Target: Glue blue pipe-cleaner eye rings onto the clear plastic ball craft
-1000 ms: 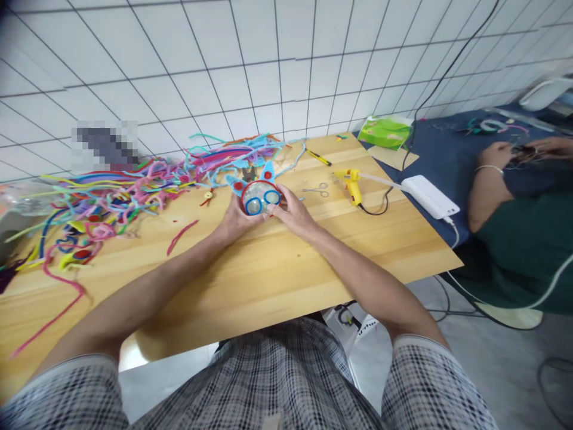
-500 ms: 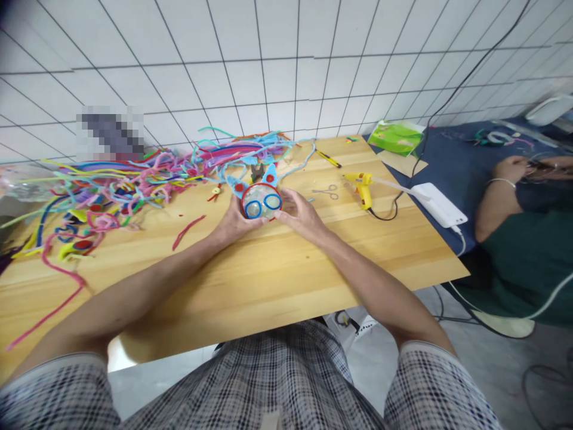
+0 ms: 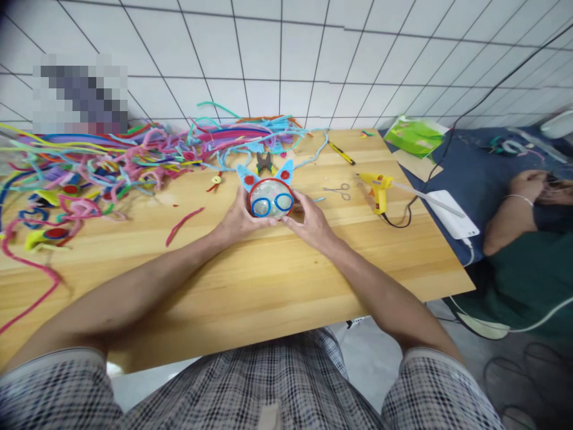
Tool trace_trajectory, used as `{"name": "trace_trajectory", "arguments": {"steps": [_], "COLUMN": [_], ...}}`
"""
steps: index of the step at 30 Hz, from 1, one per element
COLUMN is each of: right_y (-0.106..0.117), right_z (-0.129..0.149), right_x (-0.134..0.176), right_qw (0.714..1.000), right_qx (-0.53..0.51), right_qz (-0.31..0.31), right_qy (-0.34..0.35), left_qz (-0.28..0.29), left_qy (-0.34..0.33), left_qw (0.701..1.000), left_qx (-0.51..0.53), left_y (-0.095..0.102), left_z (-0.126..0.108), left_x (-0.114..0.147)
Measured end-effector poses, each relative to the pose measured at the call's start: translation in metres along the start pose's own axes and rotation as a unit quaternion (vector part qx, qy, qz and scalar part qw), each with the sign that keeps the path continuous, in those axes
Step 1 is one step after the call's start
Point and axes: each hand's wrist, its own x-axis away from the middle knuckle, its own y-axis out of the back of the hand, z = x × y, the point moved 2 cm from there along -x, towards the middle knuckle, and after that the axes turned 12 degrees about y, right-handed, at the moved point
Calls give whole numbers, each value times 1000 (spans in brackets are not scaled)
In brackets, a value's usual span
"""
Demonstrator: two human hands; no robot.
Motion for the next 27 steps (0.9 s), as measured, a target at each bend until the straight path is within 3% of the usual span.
{"name": "trace_trajectory", "arguments": {"steps": [13, 20, 27], "right_y": [-1, -2, -1], "right_z": [-4, -1, -2], "right_x": [-2, -5, -6], "right_qw": [1000, 1000, 1000], "right_qx": [4, 5, 24], "right_qz": [-6, -5, 6], "right_qy": [-1, -1, 8], "left_qz": [-25, -67, -103], "left_qy": [-27, -59, -40], "left_qw": [999, 992, 977], "left_qx": [-8, -90, -184], "left_y": [2, 4, 6], "left_z": [2, -16, -20], "left_x": [-6, -6, -5]}}
